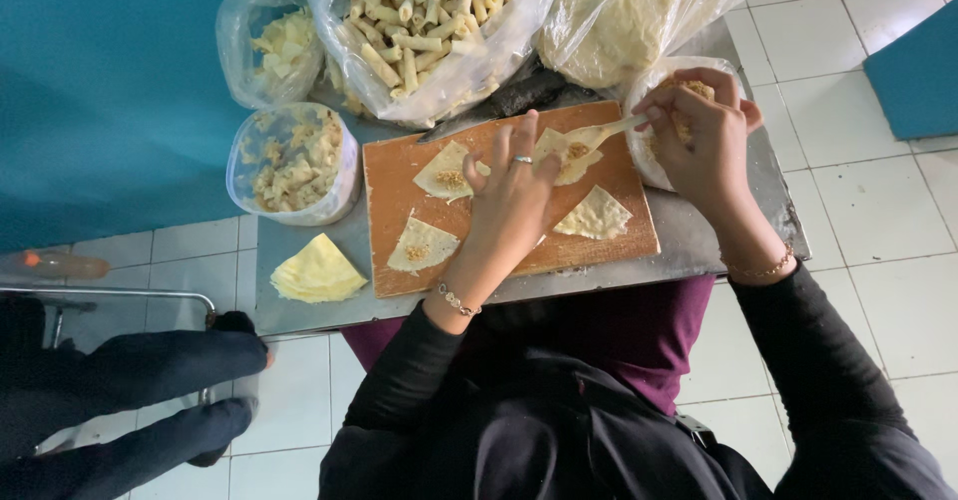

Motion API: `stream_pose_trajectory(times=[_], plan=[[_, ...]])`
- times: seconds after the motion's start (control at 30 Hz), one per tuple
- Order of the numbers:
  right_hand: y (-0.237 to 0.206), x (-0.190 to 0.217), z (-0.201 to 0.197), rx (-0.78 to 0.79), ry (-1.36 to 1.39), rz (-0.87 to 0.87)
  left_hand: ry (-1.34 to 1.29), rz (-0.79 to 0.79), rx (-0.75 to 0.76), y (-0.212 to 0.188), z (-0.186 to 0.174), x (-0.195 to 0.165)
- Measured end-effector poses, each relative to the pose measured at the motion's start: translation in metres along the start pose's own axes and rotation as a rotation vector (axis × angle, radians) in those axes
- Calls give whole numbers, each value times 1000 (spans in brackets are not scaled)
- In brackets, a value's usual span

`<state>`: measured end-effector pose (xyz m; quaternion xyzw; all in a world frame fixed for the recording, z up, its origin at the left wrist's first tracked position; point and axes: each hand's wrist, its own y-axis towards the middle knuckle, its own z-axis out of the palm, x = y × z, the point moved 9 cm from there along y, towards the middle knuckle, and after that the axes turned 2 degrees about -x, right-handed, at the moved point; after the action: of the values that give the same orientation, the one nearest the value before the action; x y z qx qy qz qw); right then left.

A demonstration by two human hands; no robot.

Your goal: The person cuts thin dough sheets into triangular pieces on a cutting board using a knife, then spoons brown filling from a container onto the triangles and folds the dough over the filling to form filled pastries, setting finished pieces aside.

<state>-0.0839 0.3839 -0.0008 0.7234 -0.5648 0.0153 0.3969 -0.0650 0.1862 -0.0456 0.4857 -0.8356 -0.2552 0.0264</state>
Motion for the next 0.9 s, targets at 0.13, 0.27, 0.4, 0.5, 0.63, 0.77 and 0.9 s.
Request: stream_pose_trajectory(times=[0.13,0.27,0.4,0.5,0.63,0.77,0.9], plan=[[-16,-7,-12,-25,-20,42,-76,50,-144,-17,-12,-6],[-48,-9,-23,-34,-9,102,-181,104,-129,-31,0,-24],[-71,-6,-31,-42,-27,126,-184,137,-62,-38,13,-38],[-80,-6,-34,-50,-23,135,-114,128,-28,-43,15,-43],[-88,-6,-34,-67,-15,125,-117,128,-16,-45,15,-48],[-89,-11,-28,-53,-6,141,-128,141,-2,-46,20,-48],[-92,-11,-23,-43,-15,128,-128,143,22,-48,27,-47]])
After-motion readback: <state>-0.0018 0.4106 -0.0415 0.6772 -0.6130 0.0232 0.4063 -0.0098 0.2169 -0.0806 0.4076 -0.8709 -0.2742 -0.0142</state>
